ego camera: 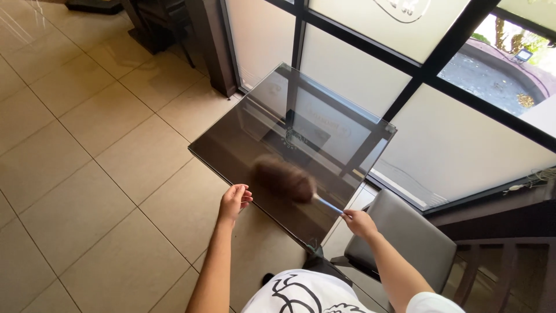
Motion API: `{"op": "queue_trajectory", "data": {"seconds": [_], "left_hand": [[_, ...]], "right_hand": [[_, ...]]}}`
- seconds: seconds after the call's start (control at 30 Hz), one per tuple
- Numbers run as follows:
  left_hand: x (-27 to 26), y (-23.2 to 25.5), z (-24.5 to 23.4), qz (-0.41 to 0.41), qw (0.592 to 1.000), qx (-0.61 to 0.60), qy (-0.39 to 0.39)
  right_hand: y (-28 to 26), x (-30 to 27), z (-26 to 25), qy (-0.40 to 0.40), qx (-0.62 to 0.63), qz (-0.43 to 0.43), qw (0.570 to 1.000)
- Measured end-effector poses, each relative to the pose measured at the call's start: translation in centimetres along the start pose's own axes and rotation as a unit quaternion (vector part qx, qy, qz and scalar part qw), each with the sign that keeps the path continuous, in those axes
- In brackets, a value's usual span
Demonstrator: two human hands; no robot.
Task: Dusting a glass-top table using a feather duster.
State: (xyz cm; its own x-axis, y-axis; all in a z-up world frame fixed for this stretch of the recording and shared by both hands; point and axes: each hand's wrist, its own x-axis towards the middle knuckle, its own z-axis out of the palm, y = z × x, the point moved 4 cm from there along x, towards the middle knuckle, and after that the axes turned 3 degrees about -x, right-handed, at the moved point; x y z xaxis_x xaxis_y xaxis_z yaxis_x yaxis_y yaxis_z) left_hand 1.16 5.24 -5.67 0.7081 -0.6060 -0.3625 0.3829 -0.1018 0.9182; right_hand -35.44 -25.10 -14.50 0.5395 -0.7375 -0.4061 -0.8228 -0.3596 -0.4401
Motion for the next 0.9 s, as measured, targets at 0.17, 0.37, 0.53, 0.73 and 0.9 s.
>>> {"op": "queue_trajectory", "data": {"seconds": [0.17, 0.37, 0.53, 0.73, 0.9], "left_hand": [[-1.7, 1.1, 0.5, 0.014, 1.000, 0.009, 0.017], [-2.9, 1.8, 0.5, 0.033, 0.998, 0.012, 0.047], [-3.1, 1.8, 5.2, 0.019, 0.998, 0.018, 0.060], [-1.5, 0.5, 11.8, 0.026, 0.999, 0.013, 0.028], [-1.6, -0.3, 15.9, 0.028, 0.999, 0.010, 0.024]], "right_hand": [[0.9, 1.4, -3.6, 0.008, -0.061, 0.009, 0.998], [4.9, 6.6, -2.7, 0.115, 0.041, 0.138, 0.983], [4.0, 4.7, -2.0, 0.024, 0.101, 0.142, 0.984], [1.7, 0.6, -7.1, -0.078, -0.071, -0.104, 0.989], [12.4, 8.0, -9.0, 0.036, -0.001, -0.002, 0.999]]}}
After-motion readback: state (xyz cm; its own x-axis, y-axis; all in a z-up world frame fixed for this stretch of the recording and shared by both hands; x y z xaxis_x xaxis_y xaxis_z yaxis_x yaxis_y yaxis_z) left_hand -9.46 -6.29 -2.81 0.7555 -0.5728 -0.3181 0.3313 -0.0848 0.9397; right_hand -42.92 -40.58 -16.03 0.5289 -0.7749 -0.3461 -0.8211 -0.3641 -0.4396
